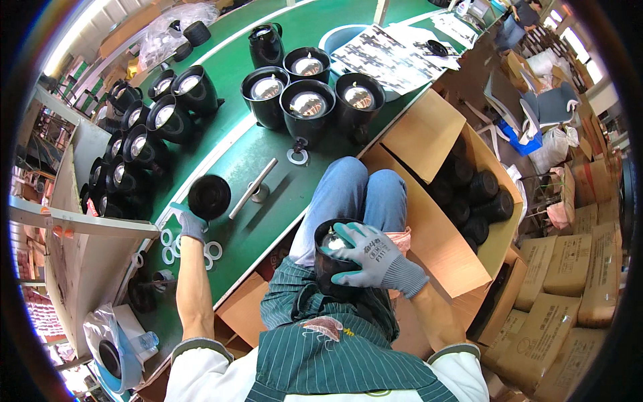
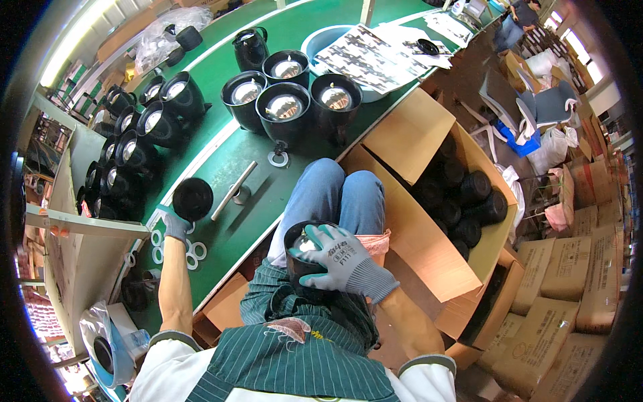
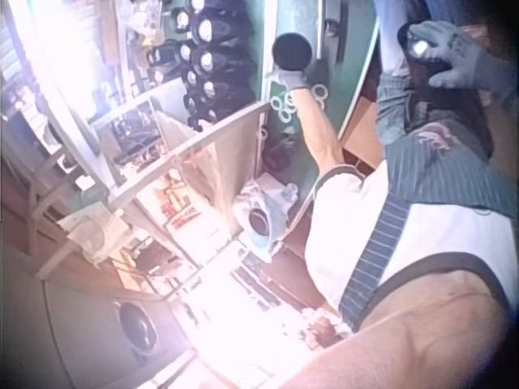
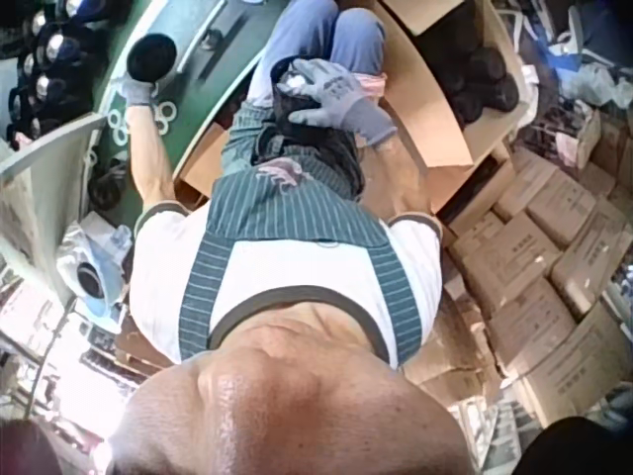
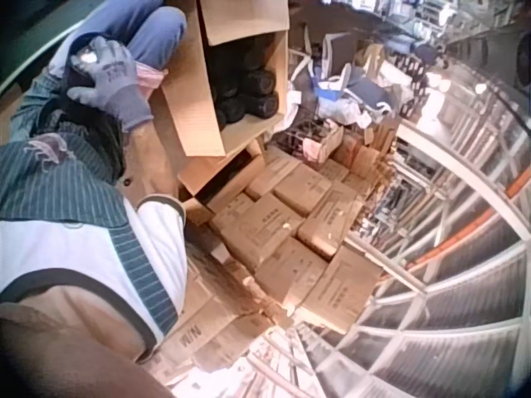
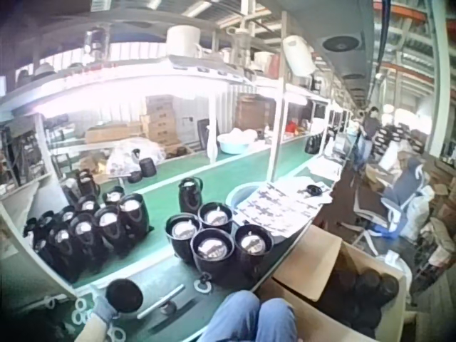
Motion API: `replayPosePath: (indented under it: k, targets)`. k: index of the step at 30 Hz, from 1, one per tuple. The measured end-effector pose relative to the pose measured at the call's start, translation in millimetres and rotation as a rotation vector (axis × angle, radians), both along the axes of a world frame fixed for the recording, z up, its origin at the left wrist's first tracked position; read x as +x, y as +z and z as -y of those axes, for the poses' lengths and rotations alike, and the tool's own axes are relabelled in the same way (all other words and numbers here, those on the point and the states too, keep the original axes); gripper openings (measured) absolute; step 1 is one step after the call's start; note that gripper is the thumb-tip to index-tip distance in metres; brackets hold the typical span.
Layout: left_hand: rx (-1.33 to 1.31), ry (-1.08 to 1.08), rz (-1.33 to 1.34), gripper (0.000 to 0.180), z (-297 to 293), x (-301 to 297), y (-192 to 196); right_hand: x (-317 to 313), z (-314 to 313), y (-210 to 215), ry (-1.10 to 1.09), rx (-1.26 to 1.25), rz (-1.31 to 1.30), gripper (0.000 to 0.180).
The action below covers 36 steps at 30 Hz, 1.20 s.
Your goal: The person assembles black electric kettles at a green workbench. They insert white gaskets into kettle bodies, place metal heating elements inside, and secure lids using a metal rod tool. Completed kettles are placed on the table while parts are taken from a nearby cardboard box.
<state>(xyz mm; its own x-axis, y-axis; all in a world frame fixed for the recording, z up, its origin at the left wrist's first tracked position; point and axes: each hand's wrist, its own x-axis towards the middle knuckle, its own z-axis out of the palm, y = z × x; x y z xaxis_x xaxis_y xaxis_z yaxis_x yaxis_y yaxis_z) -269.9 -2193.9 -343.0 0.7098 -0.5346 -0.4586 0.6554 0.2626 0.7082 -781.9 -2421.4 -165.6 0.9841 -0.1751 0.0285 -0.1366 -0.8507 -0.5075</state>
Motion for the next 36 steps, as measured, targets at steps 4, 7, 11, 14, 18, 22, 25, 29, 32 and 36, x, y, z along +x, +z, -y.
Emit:
replayPosePath:
  k: [4,7,11,14,18,22,25,29,32,36]
  targets:
    - [0.480,0.291,0.568,0.063,11.3,-46.8,23.9,-24.5,4.2,11.2,-0.074,0.066,0.067,0.057]
    - [0.321,0.014,1.092,0.066,31.4,-170.0,129.1,-55.9,22.0,37.4,-0.299,0.219,0.263,0.059]
    - [-0.021,-0.829,1.691,0.122,34.8,-278.0,180.0,-80.6,17.0,9.3,-0.730,1.095,0.434,0.047]
    - [-0.246,-0.618,1.693,0.101,80.3,-325.6,200.6,-72.4,-12.6,-25.4,-0.671,1.569,0.596,0.071]
    - [-0.344,-0.637,2.001,0.067,84.3,-318.3,264.1,-48.1,-54.5,-47.3,-0.716,1.762,0.809,0.083]
    - [-0.326,-0.726,1.892,0.059,60.8,-303.7,302.3,-38.4,-60.3,-58.0,-0.801,1.754,0.746,0.081]
    - [-0.262,-0.586,1.777,0.062,28.5,-290.9,313.9,-26.6,-56.1,-66.2,-0.800,1.759,0.647,0.080]
    - [-0.170,-0.244,1.408,0.098,-23.5,-248.3,318.3,-13.0,-41.2,-74.2,-0.812,1.731,0.567,0.078]
    - [0.361,0.441,0.903,0.098,-138.9,-250.8,265.7,3.7,-26.7,-78.5,-0.763,1.750,0.468,0.077]
    - [1.496,0.544,0.818,0.083,-209.8,-229.5,292.3,19.8,-0.2,-76.3,-0.693,1.732,0.377,0.075]
